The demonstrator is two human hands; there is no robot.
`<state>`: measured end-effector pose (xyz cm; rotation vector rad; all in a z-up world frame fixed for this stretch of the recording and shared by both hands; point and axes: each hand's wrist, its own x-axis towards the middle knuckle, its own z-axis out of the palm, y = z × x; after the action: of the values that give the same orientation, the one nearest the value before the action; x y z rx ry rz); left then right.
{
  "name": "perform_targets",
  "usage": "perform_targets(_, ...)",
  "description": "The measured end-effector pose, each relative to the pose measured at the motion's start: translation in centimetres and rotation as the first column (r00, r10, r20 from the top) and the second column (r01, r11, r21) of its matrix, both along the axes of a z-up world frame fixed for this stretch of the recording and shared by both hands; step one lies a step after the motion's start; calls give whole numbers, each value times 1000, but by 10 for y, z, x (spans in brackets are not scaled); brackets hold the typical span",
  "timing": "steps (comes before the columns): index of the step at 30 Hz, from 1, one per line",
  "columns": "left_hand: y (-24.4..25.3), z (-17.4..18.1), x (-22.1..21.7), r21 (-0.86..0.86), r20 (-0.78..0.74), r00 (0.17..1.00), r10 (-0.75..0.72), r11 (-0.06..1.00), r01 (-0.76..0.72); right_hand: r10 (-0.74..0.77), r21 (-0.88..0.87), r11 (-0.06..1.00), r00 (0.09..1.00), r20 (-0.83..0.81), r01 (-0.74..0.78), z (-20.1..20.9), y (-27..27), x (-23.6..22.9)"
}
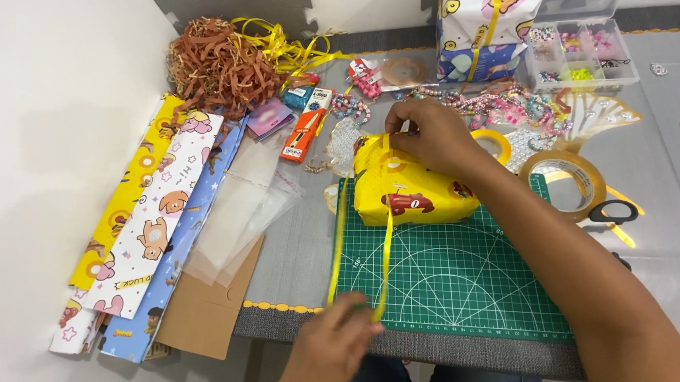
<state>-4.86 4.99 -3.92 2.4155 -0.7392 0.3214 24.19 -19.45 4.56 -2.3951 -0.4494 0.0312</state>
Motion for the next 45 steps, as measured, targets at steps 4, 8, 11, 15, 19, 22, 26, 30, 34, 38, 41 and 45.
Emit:
perform_targets(4,34,25,27,-167,-152,975,162,968,-187,-16,-20,1000,1000,-1,16,0,0,-2)
perform_targets(8,50,52,117,-142,197,946,257,962,-231,25,-70,997,996,86,-19,-3,-7,-1)
perform_targets(11,45,64,199,-198,217,946,242,960,-200,83,-70,995,984,157,-72,-7,-11,1)
perform_targets(15,37,45,276,-189,-9,989,145,971,-144,98,-86,993,980,172,-84,-8,-12,5)
perform_targets(19,26,16,299,-239,-250,965,77,961,-138,97,-80,993,978,183,-84,-9,-11,4)
perform_targets(22,17,38,287,-321,-495,866,65,913,-253,102,-76,993,976,194,-89,-12,-12,4)
perform_targets(26,10,61,281,-291,-484,870,99,919,-267,96,-57,995,973,208,-86,-8,-10,0)
perform_targets(30,4,56,296,-243,-420,902,98,946,-216,86,-39,996,977,197,-80,-10,-10,0)
perform_targets(34,9,44,321,-229,-364,921,136,946,-230,59,-32,998,986,155,-55,-6,-9,-2)
perform_targets(38,17,54,315,181,-128,826,549,832,-525,71,-21,997,986,154,-68,-9,-9,-1)
perform_targets(41,16,52,300,52,-12,902,431,901,-430,78,-24,997,984,162,-76,-10,-10,2)
perform_targets(45,11,70,249,-313,-508,859,-61,942,-118,83,-56,996,987,140,-76,-2,-8,-3)
